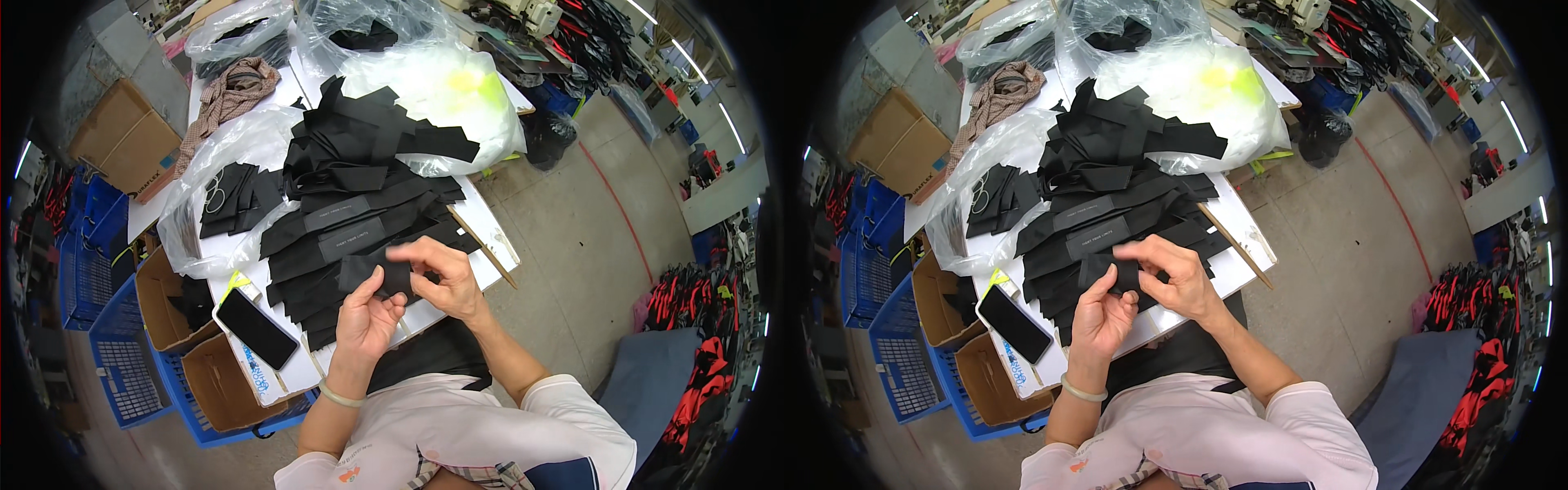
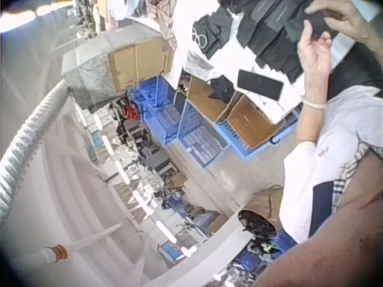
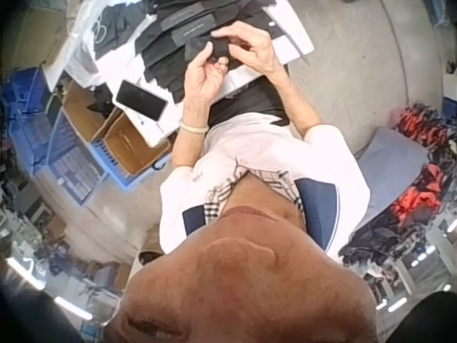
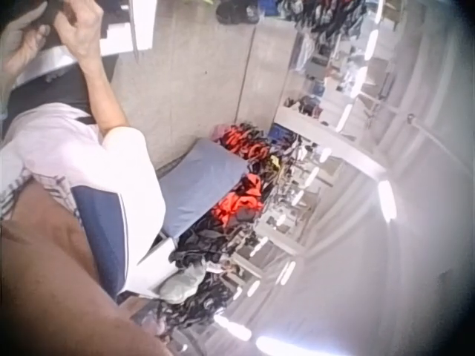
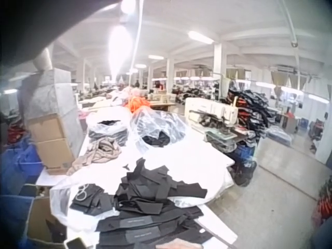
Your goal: Folding black fabric straps and using a wooden stick to insert them into loops or sleeves.
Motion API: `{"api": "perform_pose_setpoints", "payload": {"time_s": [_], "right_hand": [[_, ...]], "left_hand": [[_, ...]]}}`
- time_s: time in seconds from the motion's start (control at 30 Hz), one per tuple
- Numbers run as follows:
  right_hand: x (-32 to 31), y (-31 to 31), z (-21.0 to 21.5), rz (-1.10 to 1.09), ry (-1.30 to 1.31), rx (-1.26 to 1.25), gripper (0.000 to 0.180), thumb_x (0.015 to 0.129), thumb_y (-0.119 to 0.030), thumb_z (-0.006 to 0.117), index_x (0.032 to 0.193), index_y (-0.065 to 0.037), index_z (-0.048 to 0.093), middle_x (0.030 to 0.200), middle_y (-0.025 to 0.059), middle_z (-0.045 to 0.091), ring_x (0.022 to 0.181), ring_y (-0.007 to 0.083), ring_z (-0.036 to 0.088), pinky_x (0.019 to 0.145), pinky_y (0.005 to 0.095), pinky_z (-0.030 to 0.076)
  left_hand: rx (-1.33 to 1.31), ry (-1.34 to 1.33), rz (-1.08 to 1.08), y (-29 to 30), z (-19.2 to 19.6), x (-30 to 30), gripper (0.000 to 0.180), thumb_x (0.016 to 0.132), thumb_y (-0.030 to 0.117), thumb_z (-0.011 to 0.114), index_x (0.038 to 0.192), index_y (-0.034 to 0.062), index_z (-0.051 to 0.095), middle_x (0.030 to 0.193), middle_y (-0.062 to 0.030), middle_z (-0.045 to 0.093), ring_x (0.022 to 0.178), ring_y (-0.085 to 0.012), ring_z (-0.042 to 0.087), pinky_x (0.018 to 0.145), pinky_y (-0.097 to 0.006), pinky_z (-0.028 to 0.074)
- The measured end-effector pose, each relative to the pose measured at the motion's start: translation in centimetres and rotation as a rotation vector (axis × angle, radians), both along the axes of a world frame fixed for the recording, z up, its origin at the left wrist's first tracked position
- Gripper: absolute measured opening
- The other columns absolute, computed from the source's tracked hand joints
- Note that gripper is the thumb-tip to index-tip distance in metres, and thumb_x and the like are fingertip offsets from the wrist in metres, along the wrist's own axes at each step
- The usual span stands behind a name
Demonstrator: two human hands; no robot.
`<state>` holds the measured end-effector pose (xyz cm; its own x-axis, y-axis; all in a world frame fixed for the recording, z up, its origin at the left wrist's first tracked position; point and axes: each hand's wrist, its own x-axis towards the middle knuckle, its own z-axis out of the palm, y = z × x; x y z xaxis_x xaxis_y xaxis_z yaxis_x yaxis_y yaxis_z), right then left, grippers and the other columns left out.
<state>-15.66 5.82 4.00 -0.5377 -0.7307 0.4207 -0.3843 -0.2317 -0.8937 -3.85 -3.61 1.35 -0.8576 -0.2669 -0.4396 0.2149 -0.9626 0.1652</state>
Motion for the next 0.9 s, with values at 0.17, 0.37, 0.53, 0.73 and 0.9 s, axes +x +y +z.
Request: {"api": "perform_pose_setpoints", "payload": {"time_s": [0.17, 0.37, 0.53, 0.73, 0.9], "right_hand": [[-0.2, 1.3, -1.3, -0.039, -0.177, 0.115, 0.025, 0.075, 0.01, 0.056, 0.098, 0.003, 0.064, 0.076, 0.0029, 0.057, 0.058, 0.0055, 0.054, 0.048, 0.0167, 0.044], [-0.3, 1.4, -0.8, -0.149, -0.143, 0.069, 0.02, 0.073, 0.011, 0.054, 0.089, 0.003, 0.062, 0.074, 0.0043, 0.057, 0.05, 0.0056, 0.052, 0.045, 0.0195, 0.041], [-0.1, 1.9, 0.6, -0.427, 0.356, 0.011, 0.021, 0.065, 0.012, 0.056, 0.083, 0.002, 0.06, 0.077, 0.0088, 0.058, 0.049, 0.0113, 0.048, 0.044, 0.024, 0.039], [0.9, 2.7, 1.8, -0.389, 0.492, 0.15, 0.026, 0.065, 0.01, 0.065, 0.089, 0.001, 0.063, 0.08, 0.0117, 0.059, 0.067, 0.0238, 0.061, 0.052, 0.0311, 0.049], [1.6, 3.4, 1.4, -0.356, 0.521, 0.24, 0.023, 0.066, 0.008, 0.066, 0.088, 0.001, 0.062, 0.079, 0.0109, 0.058, 0.064, 0.0209, 0.058, 0.055, 0.0314, 0.047]], "left_hand": [[0.015, 0.076, -0.011, 0.5, -0.3, 0.2, 0.018, 0.094, 0.015, 0.05, 0.104, 0.0006, 0.054, 0.091, -0.0146, 0.064, 0.063, -0.0197, 0.063, 0.055, -0.025, 0.056], [-0.268, -0.009, 0.14, 1.2, 0.0, 0.1, 0.014, 0.091, 0.009, 0.054, 0.102, 0.0007, 0.055, 0.083, -0.0114, 0.063, 0.063, -0.0188, 0.062, 0.055, -0.025, 0.054], [-1.367, -0.312, 0.453, 3.3, 2.2, -0.6, 0.064, 0.067, -0.011, 0.071, 0.124, -0.0039, 0.043, 0.125, -0.0128, 0.035, 0.106, -0.0184, 0.05, 0.07, -0.028, 0.056], [-1.644, -0.317, 0.418, 4.0, 1.9, -1.6, 0.039, 0.071, -0.01, 0.065, 0.109, -0.0032, 0.06, 0.114, -0.0111, 0.046, 0.088, -0.0143, 0.057, 0.07, -0.023, 0.051], [-1.9, -0.471, 0.501, 4.5, 1.3, -1.7, 0.018, 0.074, -0.008, 0.061, 0.092, -0.0028, 0.064, 0.07, -0.0062, 0.052, 0.057, -0.0111, 0.05, 0.049, -0.024, 0.04]]}}
